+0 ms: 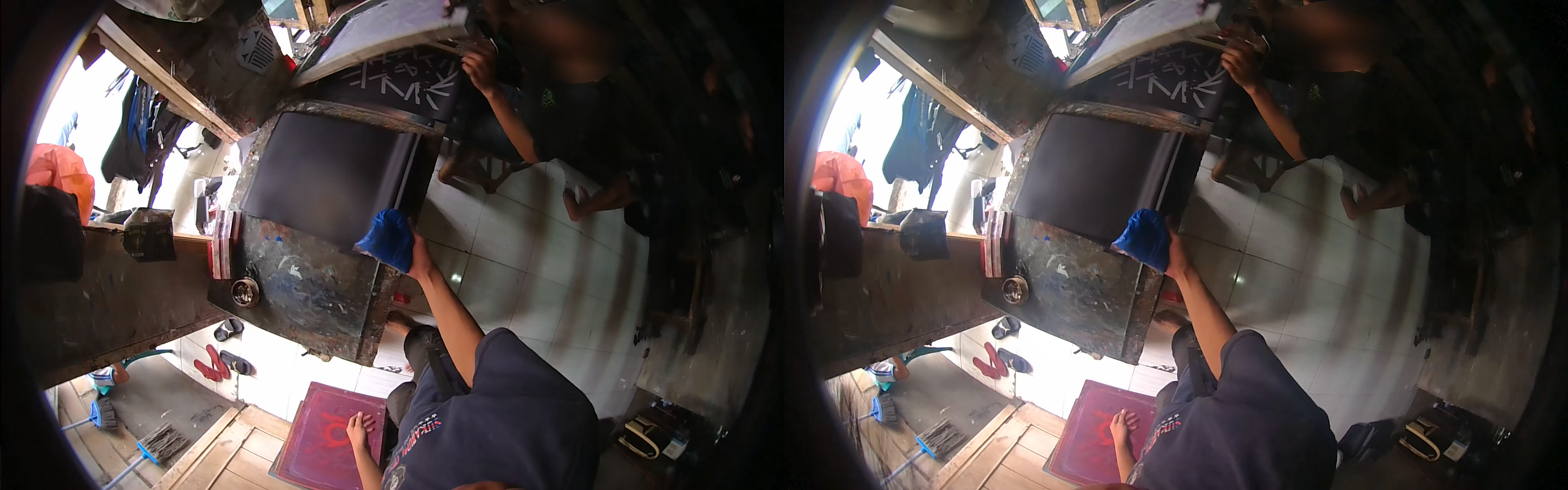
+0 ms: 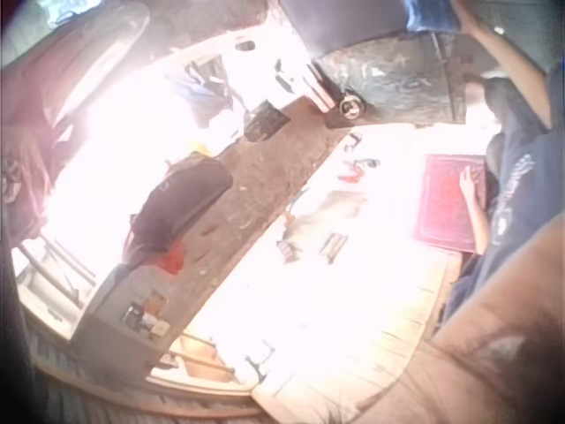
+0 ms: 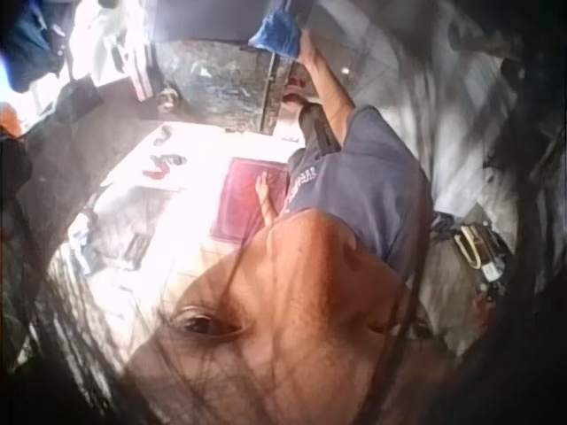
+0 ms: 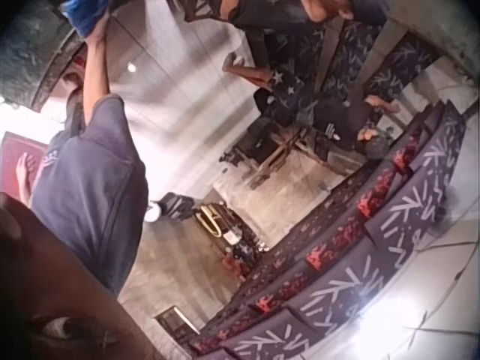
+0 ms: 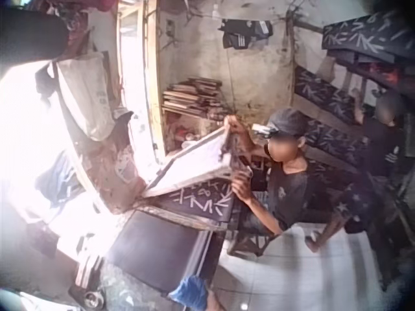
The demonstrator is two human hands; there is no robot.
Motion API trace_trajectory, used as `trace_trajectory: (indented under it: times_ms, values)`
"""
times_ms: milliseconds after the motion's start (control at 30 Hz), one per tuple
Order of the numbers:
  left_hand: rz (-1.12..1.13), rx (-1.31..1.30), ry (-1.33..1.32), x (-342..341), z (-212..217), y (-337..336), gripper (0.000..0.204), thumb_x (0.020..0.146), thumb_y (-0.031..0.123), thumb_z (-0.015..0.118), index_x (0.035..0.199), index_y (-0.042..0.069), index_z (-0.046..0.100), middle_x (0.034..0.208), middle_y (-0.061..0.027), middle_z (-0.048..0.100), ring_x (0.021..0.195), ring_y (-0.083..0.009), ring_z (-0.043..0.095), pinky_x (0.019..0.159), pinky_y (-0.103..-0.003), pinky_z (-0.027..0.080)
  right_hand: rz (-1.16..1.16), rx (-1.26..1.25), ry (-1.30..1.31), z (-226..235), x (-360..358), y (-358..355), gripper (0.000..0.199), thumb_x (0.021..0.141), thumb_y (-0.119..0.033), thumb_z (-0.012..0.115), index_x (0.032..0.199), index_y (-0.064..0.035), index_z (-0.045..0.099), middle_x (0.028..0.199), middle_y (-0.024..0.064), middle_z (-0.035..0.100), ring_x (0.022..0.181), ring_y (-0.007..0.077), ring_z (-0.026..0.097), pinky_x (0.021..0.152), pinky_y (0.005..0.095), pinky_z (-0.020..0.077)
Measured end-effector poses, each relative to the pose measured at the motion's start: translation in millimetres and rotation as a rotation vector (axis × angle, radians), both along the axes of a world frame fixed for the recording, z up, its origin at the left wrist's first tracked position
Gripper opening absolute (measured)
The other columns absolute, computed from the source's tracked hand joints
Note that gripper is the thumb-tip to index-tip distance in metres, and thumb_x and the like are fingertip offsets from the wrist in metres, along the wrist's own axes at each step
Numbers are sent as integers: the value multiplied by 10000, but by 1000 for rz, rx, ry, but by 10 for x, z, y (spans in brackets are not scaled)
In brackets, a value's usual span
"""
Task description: The person picks up a screen printing frame and places it on a workbench. They then repeatedly adjust and tighten the clamps on the frame to secure it in place.
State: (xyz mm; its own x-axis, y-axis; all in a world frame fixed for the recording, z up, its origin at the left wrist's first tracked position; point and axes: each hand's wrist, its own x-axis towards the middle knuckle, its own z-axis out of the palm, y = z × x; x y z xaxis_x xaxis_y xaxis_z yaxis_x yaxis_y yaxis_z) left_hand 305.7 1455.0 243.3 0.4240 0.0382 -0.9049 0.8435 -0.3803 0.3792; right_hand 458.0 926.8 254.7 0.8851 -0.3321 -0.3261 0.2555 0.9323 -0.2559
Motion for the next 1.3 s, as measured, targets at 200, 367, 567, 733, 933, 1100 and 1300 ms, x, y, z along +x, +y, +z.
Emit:
trace_trajectory:
  times_ms: [200,367,567,733,933,1100,1300]
  values:
    - [-30,56,89,162,5,242,290,962,258,598,1109,8,595,911,-126,706,704,-196,691,522,-285,517,-22,-37,42,-173,34,254,436,1032,-390,406,1272,-71,581,1197,79,656,1069,197,650,957,386,525]
    - [-139,-1,-32,607,126,-69,262,967,218,596,1098,-10,605,887,-116,705,709,-169,679,557,-272,509,-24,-9,4,-118,31,436,406,1028,-342,438,1303,-66,552,1213,70,647,1080,176,641,970,361,518]
    - [-296,-359,-152,1302,631,-1359,356,980,269,585,1189,-18,605,1060,-113,682,943,-180,648,790,-296,494,-9,30,82,268,-96,712,411,1025,-332,451,1325,-62,528,1223,67,641,1080,171,639,967,357,520]
    - [-262,-689,-356,1562,1118,-2614,529,1012,330,506,1425,23,381,1334,-104,527,1229,-198,517,995,-334,437,13,-29,146,682,-424,972,443,1009,-347,477,1337,-52,512,1235,87,631,1100,185,631,991,371,502]
    - [61,-859,-287,1356,1703,-3046,416,1027,322,499,1313,19,509,1191,-65,620,1060,-137,598,915,-317,472,-128,-484,298,1365,-947,1141,525,985,-371,554,1370,-24,469,1264,54,570,1177,131,534,1019,306,418]
    - [-76,-889,-290,1008,1965,-3023,350,1003,163,559,1299,-22,562,1196,-81,646,1069,-124,602,938,-290,475,-135,-231,105,1827,-1678,1053,583,920,-267,589,1418,-16,419,1343,105,541,1259,227,509,1074,404,386]
    - [-431,-858,-735,172,2396,-2859,136,863,40,702,971,-42,703,859,-47,695,793,-78,615,751,-216,482,-348,-352,184,2254,-2717,1449,631,799,-306,802,1267,14,524,1140,91,642,1054,202,639,934,360,514]
